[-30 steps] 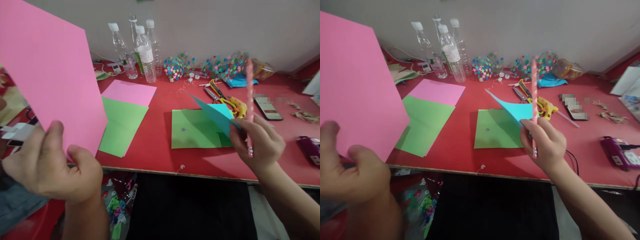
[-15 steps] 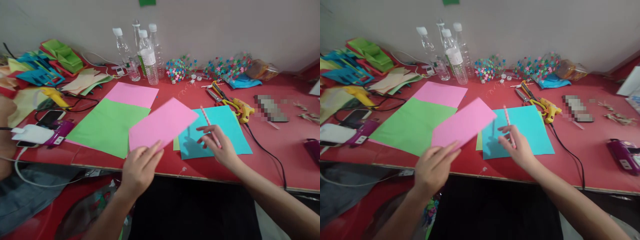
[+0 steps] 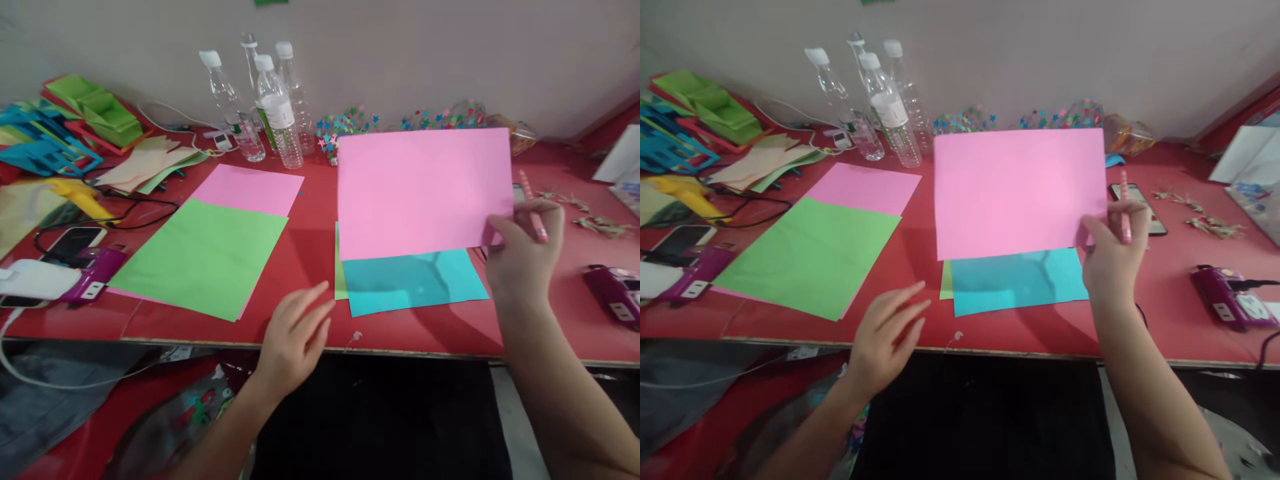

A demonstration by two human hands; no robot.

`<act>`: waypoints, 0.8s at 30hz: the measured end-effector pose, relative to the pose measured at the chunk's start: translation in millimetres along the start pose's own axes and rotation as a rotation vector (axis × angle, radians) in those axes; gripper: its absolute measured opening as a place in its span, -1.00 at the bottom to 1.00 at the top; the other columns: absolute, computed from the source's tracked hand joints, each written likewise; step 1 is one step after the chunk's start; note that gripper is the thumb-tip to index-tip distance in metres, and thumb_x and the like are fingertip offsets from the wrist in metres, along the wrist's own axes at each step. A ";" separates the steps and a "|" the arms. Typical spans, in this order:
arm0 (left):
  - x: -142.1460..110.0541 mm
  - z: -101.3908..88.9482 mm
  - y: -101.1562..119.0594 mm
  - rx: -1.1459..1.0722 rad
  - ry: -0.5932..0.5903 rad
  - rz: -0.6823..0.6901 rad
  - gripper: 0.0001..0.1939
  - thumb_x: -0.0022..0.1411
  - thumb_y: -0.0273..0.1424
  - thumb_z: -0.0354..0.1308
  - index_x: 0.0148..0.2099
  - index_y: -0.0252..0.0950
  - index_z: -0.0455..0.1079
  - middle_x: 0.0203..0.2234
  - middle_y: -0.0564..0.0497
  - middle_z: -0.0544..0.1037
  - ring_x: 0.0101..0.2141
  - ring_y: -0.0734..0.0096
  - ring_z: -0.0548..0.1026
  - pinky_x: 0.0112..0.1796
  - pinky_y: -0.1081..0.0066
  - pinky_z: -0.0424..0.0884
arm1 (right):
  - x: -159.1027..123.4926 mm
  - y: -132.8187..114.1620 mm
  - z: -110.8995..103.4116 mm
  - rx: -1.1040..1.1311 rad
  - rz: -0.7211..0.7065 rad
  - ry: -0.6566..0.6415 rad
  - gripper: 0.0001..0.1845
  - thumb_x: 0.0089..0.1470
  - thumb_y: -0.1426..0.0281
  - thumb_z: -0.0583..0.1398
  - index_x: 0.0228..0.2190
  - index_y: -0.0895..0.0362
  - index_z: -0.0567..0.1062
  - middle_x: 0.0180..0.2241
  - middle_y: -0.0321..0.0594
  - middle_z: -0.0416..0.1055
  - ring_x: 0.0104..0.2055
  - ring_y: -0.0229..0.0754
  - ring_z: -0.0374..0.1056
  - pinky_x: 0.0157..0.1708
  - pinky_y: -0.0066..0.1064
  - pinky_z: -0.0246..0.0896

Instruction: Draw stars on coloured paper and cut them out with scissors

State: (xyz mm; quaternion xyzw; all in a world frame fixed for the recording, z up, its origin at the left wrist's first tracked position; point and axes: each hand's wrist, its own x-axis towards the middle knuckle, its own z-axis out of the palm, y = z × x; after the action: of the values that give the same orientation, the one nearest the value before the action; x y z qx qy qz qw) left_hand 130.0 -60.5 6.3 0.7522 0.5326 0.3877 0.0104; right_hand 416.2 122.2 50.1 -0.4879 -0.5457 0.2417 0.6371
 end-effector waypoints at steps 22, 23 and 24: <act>86.5 37.2 -17.2 -1.052 -0.224 -1.193 -0.73 -0.10 -0.51 0.43 -0.26 -0.37 0.57 -0.33 -0.10 0.63 -0.29 0.23 0.55 -0.25 0.36 0.43 | -59.2 34.9 -33.7 -0.812 -0.264 -0.672 -0.89 0.15 0.38 0.08 -0.24 0.10 0.32 -0.26 -0.07 0.40 -0.41 -0.09 0.34 -0.42 -0.27 0.25; 84.8 37.4 -18.9 -1.044 -0.177 -1.202 -0.73 -0.08 -0.51 0.43 -0.25 -0.38 0.57 -0.34 -0.09 0.63 -0.30 0.24 0.55 -0.26 0.37 0.44 | -58.5 33.2 -36.2 -0.771 -0.272 -0.651 -0.87 0.16 0.36 0.11 -0.22 0.09 0.32 -0.26 -0.07 0.42 -0.38 -0.07 0.37 -0.40 -0.26 0.27; 83.3 35.5 -22.1 -1.048 -0.126 -1.214 -0.73 -0.06 -0.52 0.42 -0.22 -0.38 0.56 -0.34 -0.09 0.63 -0.30 0.25 0.56 -0.26 0.38 0.45 | -57.0 31.1 -39.5 -0.717 -0.282 -0.606 -0.85 0.16 0.34 0.13 -0.21 0.08 0.33 -0.24 -0.07 0.44 -0.36 -0.07 0.39 -0.38 -0.25 0.29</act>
State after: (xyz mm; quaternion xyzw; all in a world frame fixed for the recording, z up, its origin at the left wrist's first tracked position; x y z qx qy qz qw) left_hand 144.6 30.5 19.6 0.2493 0.5956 0.4708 0.6012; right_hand 443.6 72.9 -0.8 -0.5054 -0.8162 0.0812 0.2680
